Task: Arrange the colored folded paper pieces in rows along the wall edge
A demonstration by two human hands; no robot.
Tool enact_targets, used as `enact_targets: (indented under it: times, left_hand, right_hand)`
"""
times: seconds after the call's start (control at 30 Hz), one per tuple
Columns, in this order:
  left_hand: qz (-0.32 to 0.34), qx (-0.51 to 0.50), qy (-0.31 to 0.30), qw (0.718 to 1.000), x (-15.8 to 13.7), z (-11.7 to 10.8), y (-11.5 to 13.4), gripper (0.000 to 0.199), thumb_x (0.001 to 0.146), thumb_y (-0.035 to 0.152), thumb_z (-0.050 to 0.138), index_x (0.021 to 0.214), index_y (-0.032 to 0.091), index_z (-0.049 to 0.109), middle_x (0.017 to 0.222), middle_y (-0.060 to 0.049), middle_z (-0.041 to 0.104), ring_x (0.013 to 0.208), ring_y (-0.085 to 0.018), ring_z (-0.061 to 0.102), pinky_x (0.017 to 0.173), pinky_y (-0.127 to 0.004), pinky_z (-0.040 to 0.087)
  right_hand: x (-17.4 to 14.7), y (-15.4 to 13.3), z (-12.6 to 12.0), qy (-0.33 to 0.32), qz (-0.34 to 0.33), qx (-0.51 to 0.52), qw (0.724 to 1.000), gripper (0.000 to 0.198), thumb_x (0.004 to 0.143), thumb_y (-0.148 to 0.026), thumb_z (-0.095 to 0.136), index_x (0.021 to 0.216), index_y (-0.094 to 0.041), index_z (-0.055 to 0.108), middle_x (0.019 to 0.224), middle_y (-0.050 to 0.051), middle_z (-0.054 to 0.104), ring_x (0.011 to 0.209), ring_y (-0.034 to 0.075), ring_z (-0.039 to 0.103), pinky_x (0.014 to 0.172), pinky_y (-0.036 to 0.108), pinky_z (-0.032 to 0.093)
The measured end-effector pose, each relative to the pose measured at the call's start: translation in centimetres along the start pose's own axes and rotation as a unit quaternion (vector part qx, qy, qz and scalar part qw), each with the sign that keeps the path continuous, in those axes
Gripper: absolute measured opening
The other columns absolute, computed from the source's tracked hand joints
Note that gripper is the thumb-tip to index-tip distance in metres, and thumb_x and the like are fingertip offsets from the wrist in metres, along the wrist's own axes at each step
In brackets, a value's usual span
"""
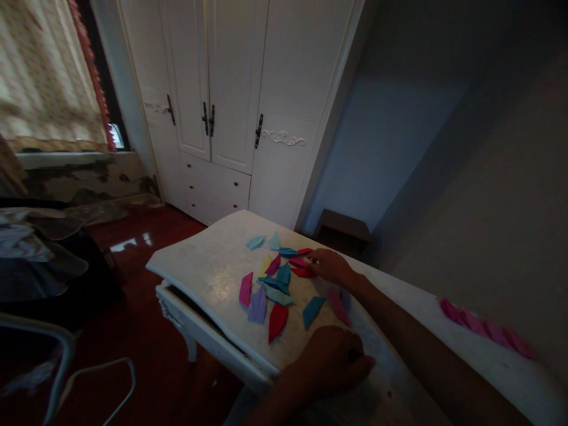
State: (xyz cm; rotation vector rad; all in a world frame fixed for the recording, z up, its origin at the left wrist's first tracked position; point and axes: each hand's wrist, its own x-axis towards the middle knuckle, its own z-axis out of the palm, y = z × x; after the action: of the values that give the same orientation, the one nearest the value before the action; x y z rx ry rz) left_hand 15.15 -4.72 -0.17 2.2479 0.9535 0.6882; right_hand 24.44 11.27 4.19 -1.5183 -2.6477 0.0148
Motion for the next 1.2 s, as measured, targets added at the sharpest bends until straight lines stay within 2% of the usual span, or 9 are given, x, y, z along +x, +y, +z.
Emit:
enact_targets:
  times: [0.2,0.4,0.67,0.93,1.2]
  left_hand:
    - [0.005,0.0,0.013,1.0,-0.2,0.1,0.0,0.026,0.087,0.036,0.059,0.07,0.017,0.063,0.065,0.001,0.063,0.061,-0.012,0.053,0.057,-0.025,0.028]
    - [-0.001,-0.017,0.021,1.0,0.0,-0.1,0.2,0.026,0.085,0.033,0.061,0.065,0.016,0.06,0.061,0.002,0.058,0.057,-0.01,0.047,0.055,-0.024,0.026]
    - [-0.003,-0.034,0.033,0.999,0.2,0.4,-0.2,0.028,0.084,0.034,0.061,0.062,0.016,0.058,0.057,0.003,0.053,0.053,-0.009,0.041,0.053,-0.024,0.024]
    - [-0.011,-0.047,0.038,0.998,0.4,0.2,0.0,0.024,0.083,0.031,0.062,0.065,0.015,0.064,0.061,0.001,0.059,0.055,-0.01,0.045,0.055,-0.024,0.026]
    - [-0.025,-0.049,0.032,0.998,0.4,0.0,0.1,0.023,0.085,0.03,0.06,0.07,0.014,0.067,0.063,0.0,0.062,0.057,-0.01,0.049,0.054,-0.024,0.027]
  right_hand:
    - [1.6,-1.8,0.4,-0.036,0.068,0.0,0.997,0.022,0.085,-0.034,0.059,0.088,-0.019,0.075,0.091,0.009,0.074,0.083,0.022,0.066,0.063,0.026,0.04]
    - [1.7,-1.9,0.7,-0.032,0.074,0.036,0.996,0.015,0.08,-0.032,0.065,0.083,-0.019,0.072,0.091,0.006,0.073,0.083,0.02,0.064,0.06,0.024,0.036]
    - [1.1,-1.3,1.9,0.035,0.069,0.088,0.993,0.012,0.078,-0.026,0.067,0.087,-0.018,0.07,0.092,0.004,0.07,0.083,0.018,0.061,0.067,0.025,0.038]
    - [0.3,-1.0,3.0,0.105,0.058,0.132,0.984,0.01,0.081,-0.022,0.062,0.083,-0.018,0.072,0.097,0.006,0.067,0.083,0.018,0.06,0.075,0.027,0.042]
    - [0.1,-0.9,3.1,0.152,0.02,0.161,0.975,0.005,0.078,-0.02,0.066,0.077,-0.02,0.071,0.09,0.006,0.065,0.082,0.019,0.06,0.077,0.03,0.045]
